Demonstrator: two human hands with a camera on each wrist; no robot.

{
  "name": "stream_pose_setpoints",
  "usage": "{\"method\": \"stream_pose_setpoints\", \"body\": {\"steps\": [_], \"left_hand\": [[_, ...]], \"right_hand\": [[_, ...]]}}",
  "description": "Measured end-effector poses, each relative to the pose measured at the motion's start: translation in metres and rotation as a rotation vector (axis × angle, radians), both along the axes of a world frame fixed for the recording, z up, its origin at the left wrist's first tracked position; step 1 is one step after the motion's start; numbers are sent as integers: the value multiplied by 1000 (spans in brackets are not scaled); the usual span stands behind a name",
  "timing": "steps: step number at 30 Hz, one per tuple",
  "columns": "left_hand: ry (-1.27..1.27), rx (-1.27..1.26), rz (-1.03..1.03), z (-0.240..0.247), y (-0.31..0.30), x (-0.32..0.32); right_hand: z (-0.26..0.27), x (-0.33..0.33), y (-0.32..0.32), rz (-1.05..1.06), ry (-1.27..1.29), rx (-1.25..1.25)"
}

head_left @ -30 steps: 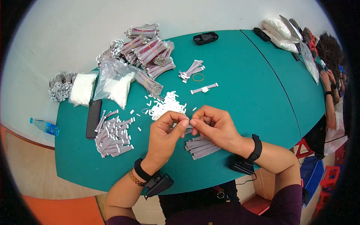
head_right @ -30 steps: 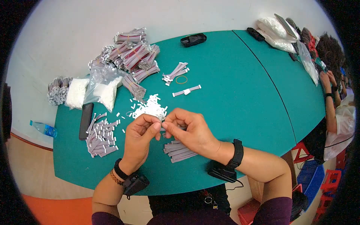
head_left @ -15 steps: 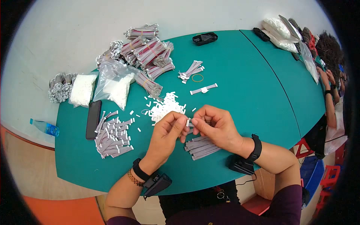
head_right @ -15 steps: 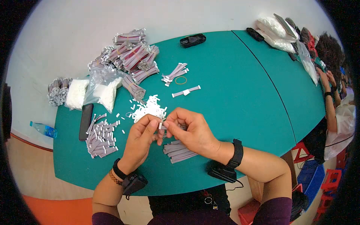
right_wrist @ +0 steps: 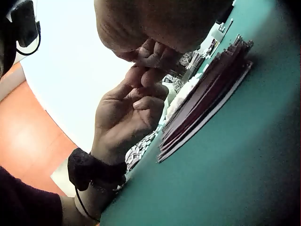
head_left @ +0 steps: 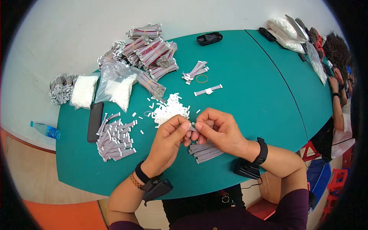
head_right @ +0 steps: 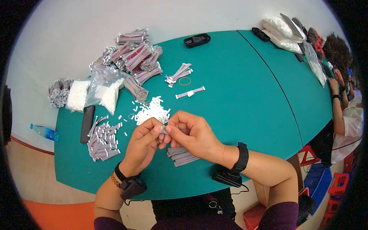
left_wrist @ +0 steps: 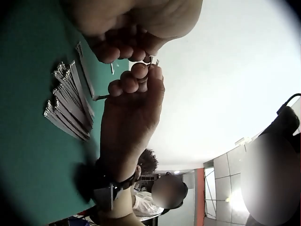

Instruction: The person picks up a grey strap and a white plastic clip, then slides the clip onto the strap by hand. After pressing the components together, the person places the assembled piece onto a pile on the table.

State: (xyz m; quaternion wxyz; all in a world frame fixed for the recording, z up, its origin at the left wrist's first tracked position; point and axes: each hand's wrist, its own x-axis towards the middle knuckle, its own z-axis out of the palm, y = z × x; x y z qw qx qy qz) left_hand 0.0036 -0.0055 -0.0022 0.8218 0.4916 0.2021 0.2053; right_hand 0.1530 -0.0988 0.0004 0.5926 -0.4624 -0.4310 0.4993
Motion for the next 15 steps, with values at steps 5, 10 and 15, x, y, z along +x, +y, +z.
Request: {"method": "stream_pose_setpoints", "body": {"steps": [5,10,15], "left_hand": [[-3,-39,-32,1,0,0],[6,-53,-50,0,1,0],[-5,-31,-60,1,1,0]], "right_hand": [[0,1,1,68,21,20],[1,1,0,83,21,20],[0,1,1,79,26,16]]}}
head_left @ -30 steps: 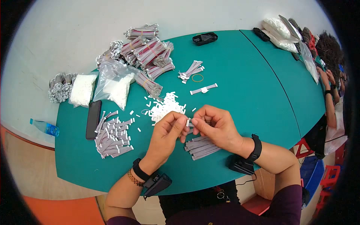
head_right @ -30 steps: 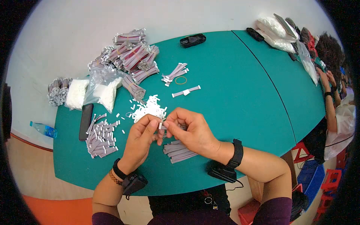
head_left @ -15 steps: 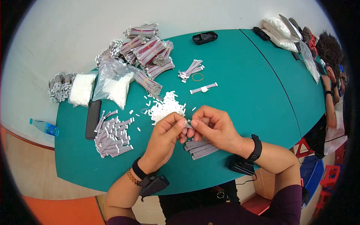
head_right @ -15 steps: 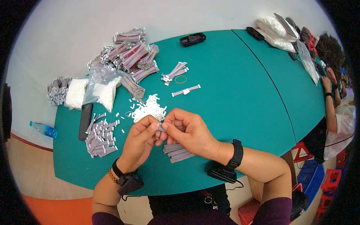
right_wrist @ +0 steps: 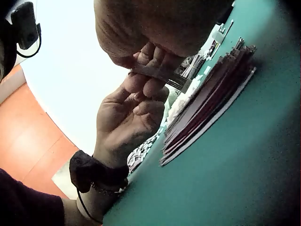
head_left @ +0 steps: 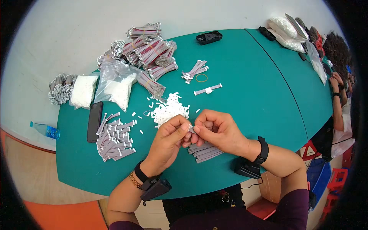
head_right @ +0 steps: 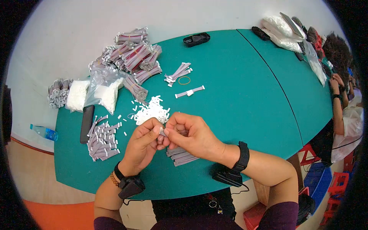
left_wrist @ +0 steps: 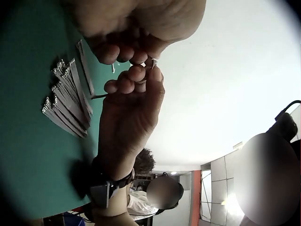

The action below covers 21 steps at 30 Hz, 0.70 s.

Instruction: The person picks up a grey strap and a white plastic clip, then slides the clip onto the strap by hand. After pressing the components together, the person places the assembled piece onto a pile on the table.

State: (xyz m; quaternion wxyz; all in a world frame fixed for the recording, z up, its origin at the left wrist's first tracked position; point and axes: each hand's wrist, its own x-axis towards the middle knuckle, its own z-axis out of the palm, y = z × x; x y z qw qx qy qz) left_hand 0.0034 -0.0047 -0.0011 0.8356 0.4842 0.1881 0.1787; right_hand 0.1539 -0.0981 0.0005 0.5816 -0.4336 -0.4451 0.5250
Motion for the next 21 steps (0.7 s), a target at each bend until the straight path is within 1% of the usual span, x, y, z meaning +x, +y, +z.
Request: {"method": "stream_pose_setpoints", "body": {"steps": [10,13,19,21], "left_hand": [[2,-3,14,2,-2,0],[-16,32,20,-1,0,-1],[26,170,66,-5,-1,-1],[10,103,46,-3,-2,-1]], "right_hand": [[-1,-2,0,-36,-3,-9],[-4,-2,0,-59,-19,4],[-5,-3,-2,-110,-124,35],[-5,-3,-2,-119,-117,46]]}}
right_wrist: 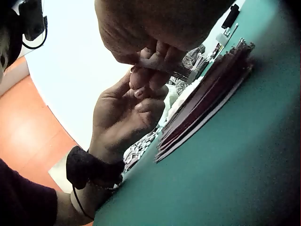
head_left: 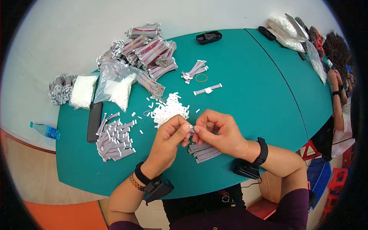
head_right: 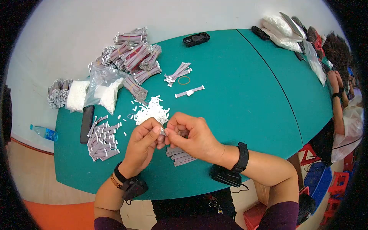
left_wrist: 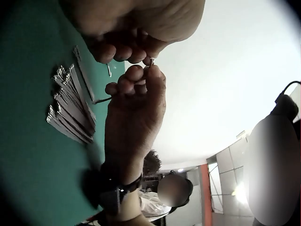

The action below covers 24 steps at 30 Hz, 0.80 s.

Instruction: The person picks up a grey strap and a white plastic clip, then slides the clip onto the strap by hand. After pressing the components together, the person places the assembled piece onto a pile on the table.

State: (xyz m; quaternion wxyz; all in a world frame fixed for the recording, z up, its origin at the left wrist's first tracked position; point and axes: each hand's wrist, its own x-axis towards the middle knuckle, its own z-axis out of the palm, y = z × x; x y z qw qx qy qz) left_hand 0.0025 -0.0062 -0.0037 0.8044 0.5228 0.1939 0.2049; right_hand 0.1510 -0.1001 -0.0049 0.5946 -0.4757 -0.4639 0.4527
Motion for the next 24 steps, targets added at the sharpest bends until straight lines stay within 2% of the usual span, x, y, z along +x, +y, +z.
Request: {"method": "stream_pose_setpoints", "body": {"steps": [7,13,19,24], "left_hand": [[-14,-26,-40,3,0,1],[-28,-16,-39,0,0,1],[2,94,19,-4,0,1],[63,375,79,-2,-2,0]], "right_hand": [[1,-2,-1,3,76,-4],[4,-1,-1,1,35,-13],[3,0,-1,7,25,-14],[3,0,-1,15,-15,-25]]}}
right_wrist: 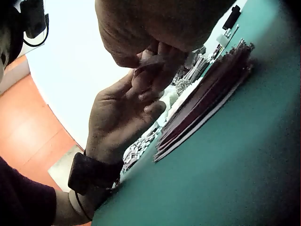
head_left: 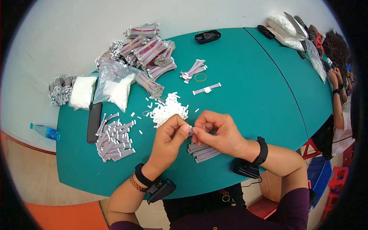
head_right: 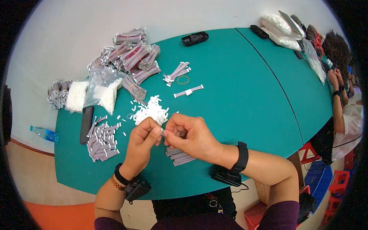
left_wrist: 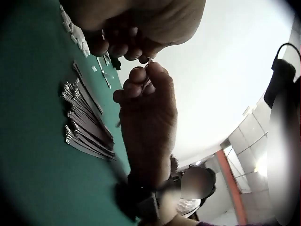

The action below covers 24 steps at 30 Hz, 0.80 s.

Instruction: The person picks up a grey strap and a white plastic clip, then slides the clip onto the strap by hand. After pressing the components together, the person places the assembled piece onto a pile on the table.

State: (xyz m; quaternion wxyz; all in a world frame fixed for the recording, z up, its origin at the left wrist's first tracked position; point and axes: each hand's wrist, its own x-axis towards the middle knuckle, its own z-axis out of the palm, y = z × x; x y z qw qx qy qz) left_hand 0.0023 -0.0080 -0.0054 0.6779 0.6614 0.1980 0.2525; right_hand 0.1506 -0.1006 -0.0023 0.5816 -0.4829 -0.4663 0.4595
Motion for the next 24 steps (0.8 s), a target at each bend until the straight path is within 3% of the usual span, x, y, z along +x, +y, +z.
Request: {"method": "stream_pose_setpoints", "body": {"steps": [4,13,24], "left_hand": [[21,144,50,1,-3,-1],[3,178,45,2,-6,0],[11,7,31,9,11,0]], "right_hand": [[0,0,0,8,-24,-4],[2,-1,0,25,-3,-22],[5,3,4,7,-113,-14]]}}
